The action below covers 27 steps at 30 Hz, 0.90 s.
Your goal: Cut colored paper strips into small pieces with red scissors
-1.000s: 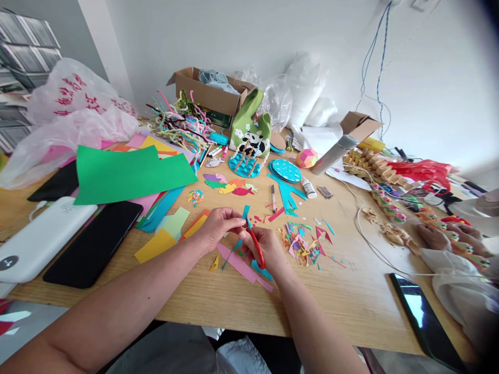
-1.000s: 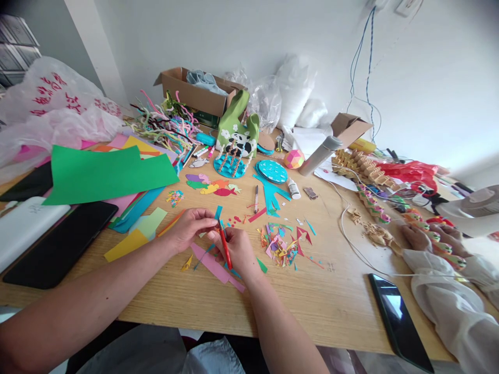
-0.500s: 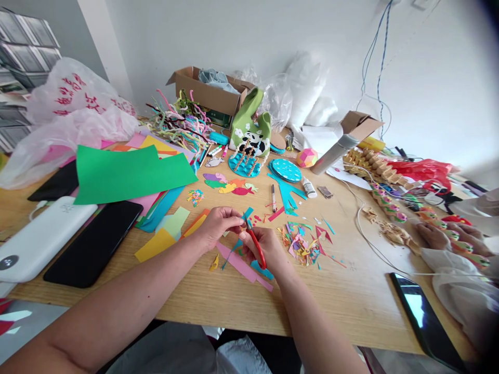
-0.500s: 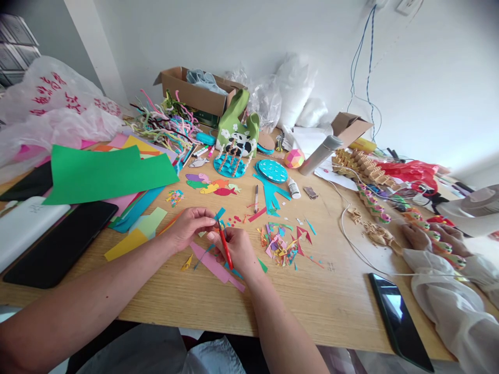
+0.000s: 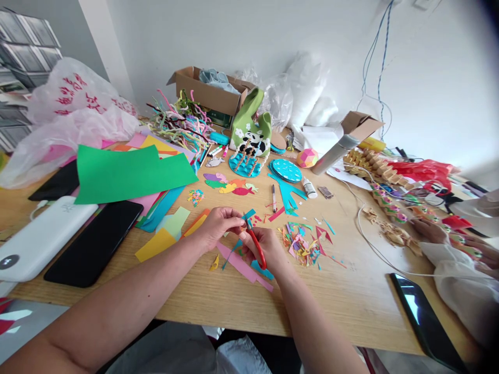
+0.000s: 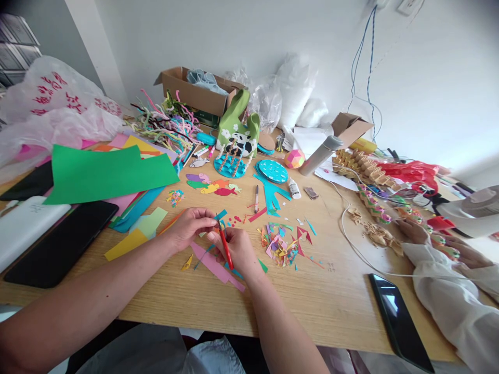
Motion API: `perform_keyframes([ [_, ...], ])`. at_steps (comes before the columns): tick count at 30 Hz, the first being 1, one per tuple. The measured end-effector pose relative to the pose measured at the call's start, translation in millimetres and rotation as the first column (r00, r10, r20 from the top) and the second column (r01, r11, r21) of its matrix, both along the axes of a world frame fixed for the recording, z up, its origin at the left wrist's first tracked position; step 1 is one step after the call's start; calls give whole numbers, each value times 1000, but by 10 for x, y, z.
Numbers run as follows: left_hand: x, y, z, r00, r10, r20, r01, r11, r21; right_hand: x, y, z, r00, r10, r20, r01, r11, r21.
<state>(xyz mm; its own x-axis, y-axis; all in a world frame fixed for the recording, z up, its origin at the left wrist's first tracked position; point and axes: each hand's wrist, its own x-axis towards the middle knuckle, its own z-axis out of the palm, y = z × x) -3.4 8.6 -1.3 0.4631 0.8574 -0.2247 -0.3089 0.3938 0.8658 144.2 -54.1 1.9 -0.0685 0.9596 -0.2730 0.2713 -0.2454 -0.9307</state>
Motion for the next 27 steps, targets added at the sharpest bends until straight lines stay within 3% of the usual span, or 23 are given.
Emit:
perform_keyframes([
  [27,-29,18,54,999,-25,-33,25,1000,-5,-3,-2,40,1000,24,10,-24,1000,-19],
])
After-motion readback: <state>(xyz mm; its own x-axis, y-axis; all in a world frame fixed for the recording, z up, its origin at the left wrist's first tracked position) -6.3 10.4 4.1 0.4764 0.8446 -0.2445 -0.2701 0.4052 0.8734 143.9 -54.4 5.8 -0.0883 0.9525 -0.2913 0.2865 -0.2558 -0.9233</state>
